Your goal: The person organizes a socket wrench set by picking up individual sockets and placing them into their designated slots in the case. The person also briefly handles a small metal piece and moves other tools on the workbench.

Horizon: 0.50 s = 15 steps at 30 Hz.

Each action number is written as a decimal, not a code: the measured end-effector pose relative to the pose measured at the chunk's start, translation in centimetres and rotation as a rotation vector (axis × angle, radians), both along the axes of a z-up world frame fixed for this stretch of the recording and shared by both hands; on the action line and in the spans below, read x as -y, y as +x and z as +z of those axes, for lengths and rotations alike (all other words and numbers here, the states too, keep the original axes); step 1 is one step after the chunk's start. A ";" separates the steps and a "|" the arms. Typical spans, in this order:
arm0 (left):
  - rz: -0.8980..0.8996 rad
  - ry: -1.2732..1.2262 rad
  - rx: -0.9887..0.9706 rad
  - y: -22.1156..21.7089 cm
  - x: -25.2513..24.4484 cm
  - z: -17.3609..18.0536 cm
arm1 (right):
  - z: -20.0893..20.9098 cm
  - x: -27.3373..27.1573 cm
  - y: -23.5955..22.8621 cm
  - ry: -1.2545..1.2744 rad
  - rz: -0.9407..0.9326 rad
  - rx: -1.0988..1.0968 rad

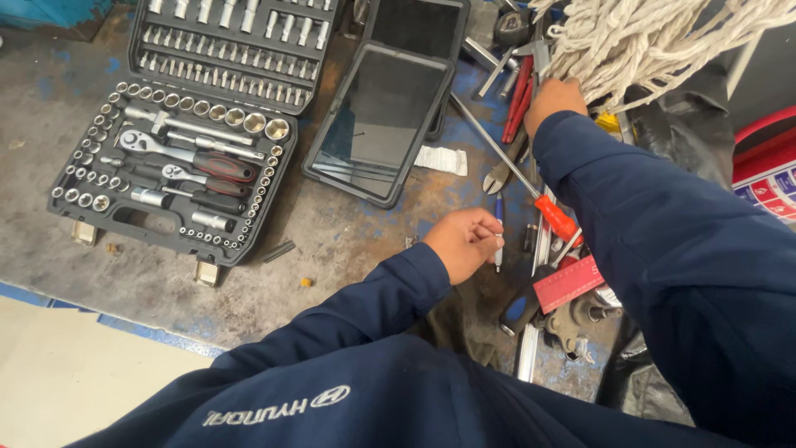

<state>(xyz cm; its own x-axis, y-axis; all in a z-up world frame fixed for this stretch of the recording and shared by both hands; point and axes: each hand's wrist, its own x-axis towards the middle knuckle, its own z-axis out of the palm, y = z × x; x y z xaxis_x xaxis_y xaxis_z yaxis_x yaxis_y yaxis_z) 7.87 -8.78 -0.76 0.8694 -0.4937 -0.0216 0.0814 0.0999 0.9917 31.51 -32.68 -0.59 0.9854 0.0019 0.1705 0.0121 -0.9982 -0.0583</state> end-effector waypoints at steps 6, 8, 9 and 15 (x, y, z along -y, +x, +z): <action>0.000 -0.006 -0.009 -0.2 -0.1 -1.0 | 5.8 -1.1 -4.7 0.049 0.182 0.102; 0.000 0.012 -0.028 -0.7 -0.5 -1.4 | 7.2 -0.9 -6.8 0.176 0.314 0.217; 0.001 0.002 -0.030 -0.9 -0.8 -1.6 | 7.7 -0.6 -7.8 0.218 0.296 0.170; 0.004 0.029 0.014 -1.8 -0.9 -2.5 | 10.9 5.4 -15.8 0.242 0.244 0.281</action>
